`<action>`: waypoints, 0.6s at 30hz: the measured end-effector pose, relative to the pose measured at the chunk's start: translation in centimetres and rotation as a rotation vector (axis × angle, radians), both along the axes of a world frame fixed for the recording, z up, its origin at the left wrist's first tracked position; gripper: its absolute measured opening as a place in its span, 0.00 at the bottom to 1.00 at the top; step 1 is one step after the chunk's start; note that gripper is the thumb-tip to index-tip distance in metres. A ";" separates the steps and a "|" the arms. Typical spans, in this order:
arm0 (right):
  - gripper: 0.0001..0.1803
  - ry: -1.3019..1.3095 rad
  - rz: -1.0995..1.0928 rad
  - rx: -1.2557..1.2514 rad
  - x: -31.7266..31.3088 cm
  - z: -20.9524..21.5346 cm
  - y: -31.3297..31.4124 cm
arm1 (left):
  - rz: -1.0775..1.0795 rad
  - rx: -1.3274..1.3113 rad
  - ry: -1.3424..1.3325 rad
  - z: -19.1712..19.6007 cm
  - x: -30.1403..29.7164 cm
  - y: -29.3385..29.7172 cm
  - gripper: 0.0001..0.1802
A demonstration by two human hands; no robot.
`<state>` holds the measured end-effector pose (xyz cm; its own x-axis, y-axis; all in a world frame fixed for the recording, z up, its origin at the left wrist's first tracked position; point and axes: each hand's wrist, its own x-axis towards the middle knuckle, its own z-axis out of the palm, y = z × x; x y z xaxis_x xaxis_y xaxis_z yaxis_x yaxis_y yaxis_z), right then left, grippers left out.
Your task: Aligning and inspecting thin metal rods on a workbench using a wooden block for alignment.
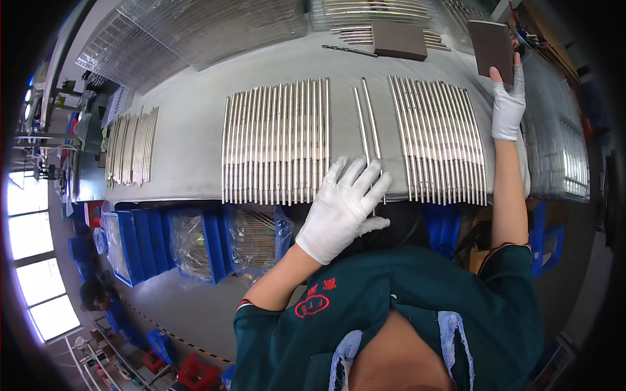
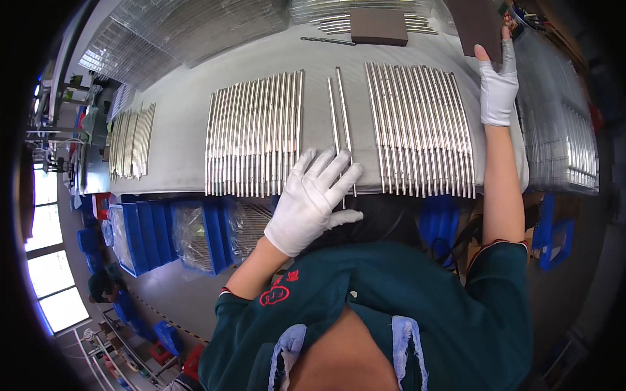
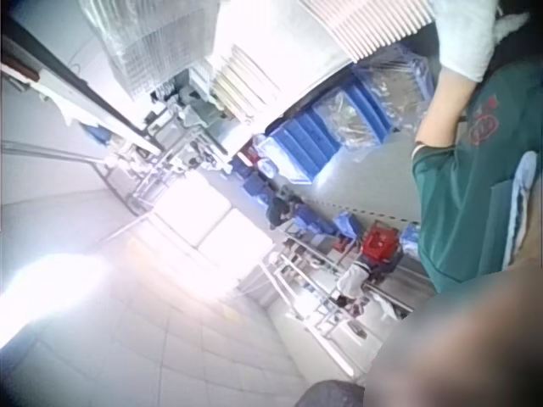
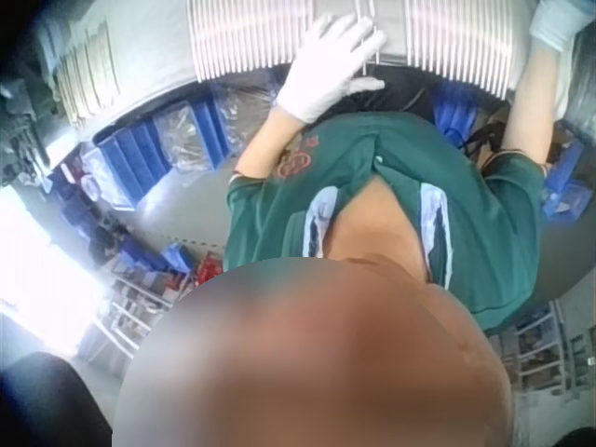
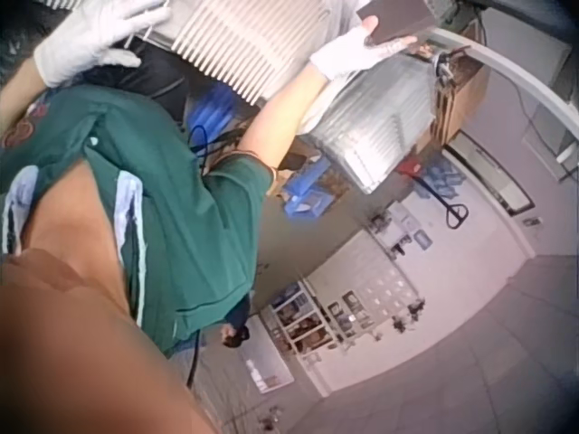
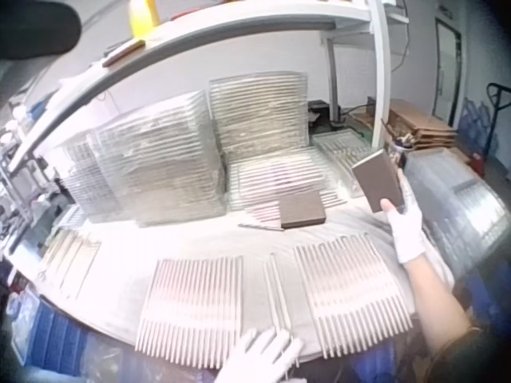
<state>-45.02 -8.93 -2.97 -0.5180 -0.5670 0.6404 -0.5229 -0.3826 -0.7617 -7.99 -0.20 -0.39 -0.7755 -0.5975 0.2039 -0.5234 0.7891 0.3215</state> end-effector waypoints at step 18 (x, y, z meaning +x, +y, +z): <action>0.35 0.090 0.048 0.003 1.0 -0.7 0.0 | 0.159 -0.066 -0.139 1.2 4.3 -0.6 0.51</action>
